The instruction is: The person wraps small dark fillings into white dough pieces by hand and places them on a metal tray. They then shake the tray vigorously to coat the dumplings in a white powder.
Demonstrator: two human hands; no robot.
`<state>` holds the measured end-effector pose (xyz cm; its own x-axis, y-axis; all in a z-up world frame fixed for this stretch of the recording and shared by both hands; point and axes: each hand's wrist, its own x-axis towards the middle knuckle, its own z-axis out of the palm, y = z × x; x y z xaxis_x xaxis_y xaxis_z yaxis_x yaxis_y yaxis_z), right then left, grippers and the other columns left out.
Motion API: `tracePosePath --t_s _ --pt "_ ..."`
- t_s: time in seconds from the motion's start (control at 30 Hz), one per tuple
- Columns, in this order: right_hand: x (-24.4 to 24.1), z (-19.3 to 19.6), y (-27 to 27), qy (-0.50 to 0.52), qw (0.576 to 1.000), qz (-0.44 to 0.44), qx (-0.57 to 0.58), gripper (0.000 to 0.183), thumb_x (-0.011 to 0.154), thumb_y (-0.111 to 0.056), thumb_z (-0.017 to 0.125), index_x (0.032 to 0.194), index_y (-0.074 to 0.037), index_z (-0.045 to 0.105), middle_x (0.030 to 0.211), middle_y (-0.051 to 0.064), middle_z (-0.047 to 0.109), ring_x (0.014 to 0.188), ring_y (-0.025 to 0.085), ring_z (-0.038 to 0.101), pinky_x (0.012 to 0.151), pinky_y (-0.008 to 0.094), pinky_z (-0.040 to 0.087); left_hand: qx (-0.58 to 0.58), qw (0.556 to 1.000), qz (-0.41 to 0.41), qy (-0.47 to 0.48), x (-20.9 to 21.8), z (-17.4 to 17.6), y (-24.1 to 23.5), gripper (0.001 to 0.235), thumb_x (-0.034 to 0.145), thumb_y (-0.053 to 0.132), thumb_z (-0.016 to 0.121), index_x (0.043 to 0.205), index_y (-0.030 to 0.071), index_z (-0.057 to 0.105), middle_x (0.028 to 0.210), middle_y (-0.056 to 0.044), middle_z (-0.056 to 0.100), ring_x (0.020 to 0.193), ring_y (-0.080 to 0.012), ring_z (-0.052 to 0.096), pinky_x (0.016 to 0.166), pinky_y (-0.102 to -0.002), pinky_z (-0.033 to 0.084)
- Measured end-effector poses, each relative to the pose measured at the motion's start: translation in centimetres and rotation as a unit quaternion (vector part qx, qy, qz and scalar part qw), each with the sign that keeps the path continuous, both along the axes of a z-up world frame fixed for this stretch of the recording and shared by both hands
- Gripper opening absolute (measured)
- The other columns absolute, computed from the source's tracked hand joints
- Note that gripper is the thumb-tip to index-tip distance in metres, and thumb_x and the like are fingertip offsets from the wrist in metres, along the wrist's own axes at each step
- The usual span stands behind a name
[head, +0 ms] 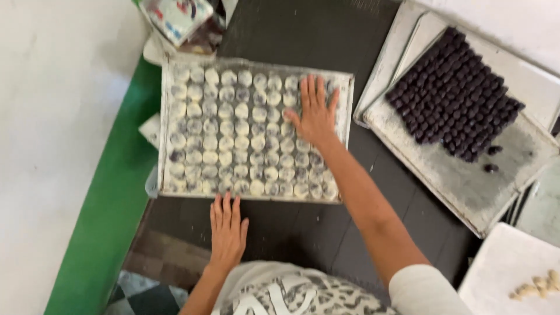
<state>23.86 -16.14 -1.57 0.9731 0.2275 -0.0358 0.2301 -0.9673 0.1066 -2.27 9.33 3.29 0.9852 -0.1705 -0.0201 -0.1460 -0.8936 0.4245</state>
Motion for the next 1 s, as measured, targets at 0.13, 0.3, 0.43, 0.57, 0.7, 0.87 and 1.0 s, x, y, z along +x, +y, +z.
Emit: tracePosePath --t_s 0.13,0.3,0.43,0.57,0.7,0.87,1.0 --pt "-4.0 2.7 1.0 -0.060 0.992 0.051 0.100 0.079 0.103 -0.064 0.018 0.157 -0.008 0.004 0.162 0.013 0.002 0.151 0.032 0.002 0.119 0.059 0.001 0.010 0.998 -0.042 -0.047 0.1 -0.5 -0.8 0.058 0.101 0.024 0.046 0.152 0.004 0.026 0.159 -0.020 0.017 0.146 -0.0441 0.015 0.117 -0.057 0.018" --pt "-17.1 4.8 4.4 -0.053 0.969 0.122 0.208 0.070 0.102 -0.043 0.034 0.152 0.005 0.025 0.154 0.028 0.029 0.141 0.047 0.028 0.115 0.056 0.020 0.005 0.993 -0.102 -0.055 0.8 -0.3 -0.8 0.059 0.098 0.022 0.051 0.149 0.001 0.030 0.155 -0.023 0.024 0.144 -0.0461 0.016 0.116 -0.058 0.016" --pt "-24.3 3.8 6.8 -0.004 0.962 0.133 0.239 0.074 0.098 -0.049 0.042 0.149 0.003 0.031 0.154 0.025 0.029 0.143 0.044 0.024 0.117 0.053 0.019 0.022 0.982 -0.176 -0.069 1.8 -0.1 -0.8 0.060 0.100 0.026 0.045 0.151 0.001 0.027 0.158 -0.023 0.020 0.146 -0.0448 0.014 0.118 -0.055 0.014" --pt "-24.1 3.3 8.3 -0.035 0.973 0.110 0.198 0.089 0.094 -0.064 0.034 0.148 0.007 0.029 0.155 0.028 0.025 0.143 0.047 0.021 0.118 0.055 0.017 0.057 0.971 -0.206 -0.107 3.4 -0.3 -1.3 0.062 0.100 0.032 0.043 0.150 -0.002 0.028 0.158 -0.025 0.020 0.146 -0.0459 0.014 0.120 -0.054 0.012" --pt "-23.2 2.4 9.2 -0.043 0.984 0.086 0.152 0.095 0.089 -0.068 0.035 0.147 0.007 0.031 0.155 0.028 0.027 0.144 0.046 0.020 0.120 0.054 0.013 0.069 0.967 -0.215 -0.116 4.0 -2.2 0.3 0.064 0.101 0.033 0.042 0.151 -0.002 0.025 0.157 -0.027 0.020 0.146 -0.0463 0.013 0.121 -0.054 0.009" --pt "-23.5 3.3 9.5 -0.023 0.989 0.071 0.130 0.098 0.089 -0.070 0.028 0.151 0.006 0.022 0.158 0.026 0.018 0.147 0.044 0.014 0.121 0.053 0.009 0.073 0.956 -0.254 -0.125 4.7 -0.9 1.2 0.071 0.096 0.036 0.049 0.152 0.000 0.024 0.159 -0.024 0.018 0.147 -0.0432 0.013 0.122 -0.052 0.009" --pt "-25.4 4.7 9.3 -0.010 0.988 0.084 0.130 0.095 0.089 -0.069 0.026 0.151 0.003 0.024 0.158 0.024 0.022 0.146 0.042 0.018 0.122 0.051 0.012 0.047 0.960 -0.248 -0.123 3.7 -1.0 1.5 0.071 0.094 0.034 0.053 0.150 -0.003 0.029 0.157 -0.026 0.022 0.145 -0.0460 0.015 0.121 -0.054 0.011"
